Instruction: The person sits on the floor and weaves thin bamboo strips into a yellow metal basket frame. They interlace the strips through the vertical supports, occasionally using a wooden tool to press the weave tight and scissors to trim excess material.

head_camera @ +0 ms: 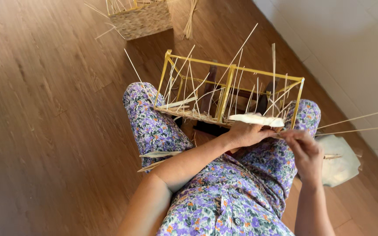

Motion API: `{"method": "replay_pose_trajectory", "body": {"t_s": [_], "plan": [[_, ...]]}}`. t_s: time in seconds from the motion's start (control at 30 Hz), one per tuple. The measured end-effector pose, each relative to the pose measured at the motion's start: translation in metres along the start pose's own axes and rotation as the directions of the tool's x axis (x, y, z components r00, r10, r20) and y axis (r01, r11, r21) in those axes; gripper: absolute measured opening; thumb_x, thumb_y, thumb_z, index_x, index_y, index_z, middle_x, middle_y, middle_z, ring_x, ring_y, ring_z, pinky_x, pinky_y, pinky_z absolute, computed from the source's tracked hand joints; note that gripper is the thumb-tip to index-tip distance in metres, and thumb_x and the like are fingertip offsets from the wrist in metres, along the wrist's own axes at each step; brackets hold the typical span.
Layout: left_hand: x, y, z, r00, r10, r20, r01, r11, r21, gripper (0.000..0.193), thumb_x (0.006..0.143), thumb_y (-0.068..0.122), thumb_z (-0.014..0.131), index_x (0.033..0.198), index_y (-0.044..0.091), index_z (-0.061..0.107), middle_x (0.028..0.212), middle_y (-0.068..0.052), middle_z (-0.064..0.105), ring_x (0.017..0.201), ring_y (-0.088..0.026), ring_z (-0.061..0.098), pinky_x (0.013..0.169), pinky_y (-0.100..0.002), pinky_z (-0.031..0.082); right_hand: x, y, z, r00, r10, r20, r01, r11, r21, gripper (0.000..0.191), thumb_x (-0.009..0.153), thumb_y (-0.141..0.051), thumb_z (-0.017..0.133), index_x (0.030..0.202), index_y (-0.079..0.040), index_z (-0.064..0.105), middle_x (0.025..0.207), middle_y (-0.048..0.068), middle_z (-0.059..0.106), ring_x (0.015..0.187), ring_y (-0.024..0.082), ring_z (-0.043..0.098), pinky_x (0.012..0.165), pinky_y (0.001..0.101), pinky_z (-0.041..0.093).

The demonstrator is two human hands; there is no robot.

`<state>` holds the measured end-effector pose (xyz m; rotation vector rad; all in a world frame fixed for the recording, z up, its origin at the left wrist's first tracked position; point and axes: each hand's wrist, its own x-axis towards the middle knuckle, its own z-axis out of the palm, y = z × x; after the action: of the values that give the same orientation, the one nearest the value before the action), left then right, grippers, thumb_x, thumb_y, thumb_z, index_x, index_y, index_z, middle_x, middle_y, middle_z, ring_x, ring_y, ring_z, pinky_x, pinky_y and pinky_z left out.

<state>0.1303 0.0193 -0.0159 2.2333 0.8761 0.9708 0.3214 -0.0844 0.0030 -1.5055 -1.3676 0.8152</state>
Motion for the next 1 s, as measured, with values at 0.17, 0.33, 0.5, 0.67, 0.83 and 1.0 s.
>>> {"method": "replay_pose_trajectory", "body": {"t_s": [0.17,0.33,0.5,0.67,0.83,1.0], "plan": [[0.019,0.005,0.01,0.941,-0.252,0.228,0.276,0.958,-0.08,0.026,0.093,0.042,0.069,0.095,0.017,0.074,0.076,-0.003,0.077,0.063,-0.018,0.074,0.064,-0.036,0.057,-0.016,-0.015,0.0,0.927,-0.33,0.179,0.372,0.873,-0.316,0.022,0.084,0.009,0.064,0.1,-0.005,0.072,0.11,0.007,0.074,0.109,0.019,0.068,0.097,0.031,0.053],[0.021,0.006,0.013,0.954,-0.238,0.181,0.257,0.962,-0.089,0.029,0.092,0.045,0.069,0.093,0.017,0.077,0.076,-0.006,0.076,0.065,-0.02,0.074,0.065,-0.038,0.056,0.006,-0.027,-0.004,0.954,-0.297,0.048,0.294,0.884,-0.364,0.04,0.087,0.012,0.066,0.121,-0.007,0.072,0.129,0.011,0.065,0.107,0.019,0.069,0.089,0.0313,0.059],[0.014,0.0,0.008,0.995,-0.072,0.069,0.085,0.974,-0.209,0.027,0.092,0.045,0.07,0.098,0.02,0.078,0.085,-0.005,0.078,0.073,-0.019,0.073,0.069,-0.036,0.057,0.058,-0.024,0.005,0.854,-0.513,0.084,0.453,0.655,-0.604,0.043,0.084,0.014,0.074,0.118,-0.011,0.077,0.14,0.017,0.06,0.113,0.025,0.063,0.086,0.036,0.058],[0.011,-0.001,0.011,0.963,-0.043,0.265,0.037,0.999,0.028,0.031,0.08,0.044,0.076,0.1,0.02,0.071,0.097,0.0,0.07,0.097,-0.018,0.069,0.087,-0.044,0.053,0.086,-0.038,0.002,0.742,-0.669,-0.049,0.505,0.605,-0.615,0.03,0.098,0.01,0.083,0.117,-0.013,0.079,0.135,0.014,0.062,0.114,0.02,0.063,0.087,0.0282,0.061],[0.009,0.0,0.018,0.935,-0.099,0.34,0.055,0.989,0.136,0.038,0.086,0.045,0.074,0.113,0.018,0.066,0.104,-0.002,0.062,0.109,-0.018,0.061,0.099,-0.045,0.047,0.067,-0.044,-0.013,0.924,-0.372,-0.087,0.297,0.843,-0.448,0.021,0.1,0.003,0.075,0.117,-0.007,0.077,0.103,0.007,0.074,0.09,0.011,0.068,0.078,0.0252,0.056],[0.002,0.004,0.021,0.964,-0.061,0.257,0.021,0.988,0.155,0.026,0.084,0.043,0.076,0.094,0.019,0.071,0.101,0.0,0.066,0.105,-0.016,0.063,0.1,-0.043,0.047,0.067,-0.021,-0.022,0.994,0.1,0.049,-0.09,0.981,-0.173,0.02,0.1,0.001,0.066,0.116,-0.002,0.076,0.091,0.007,0.075,0.074,0.01,0.068,0.066,0.024,0.058]]}}
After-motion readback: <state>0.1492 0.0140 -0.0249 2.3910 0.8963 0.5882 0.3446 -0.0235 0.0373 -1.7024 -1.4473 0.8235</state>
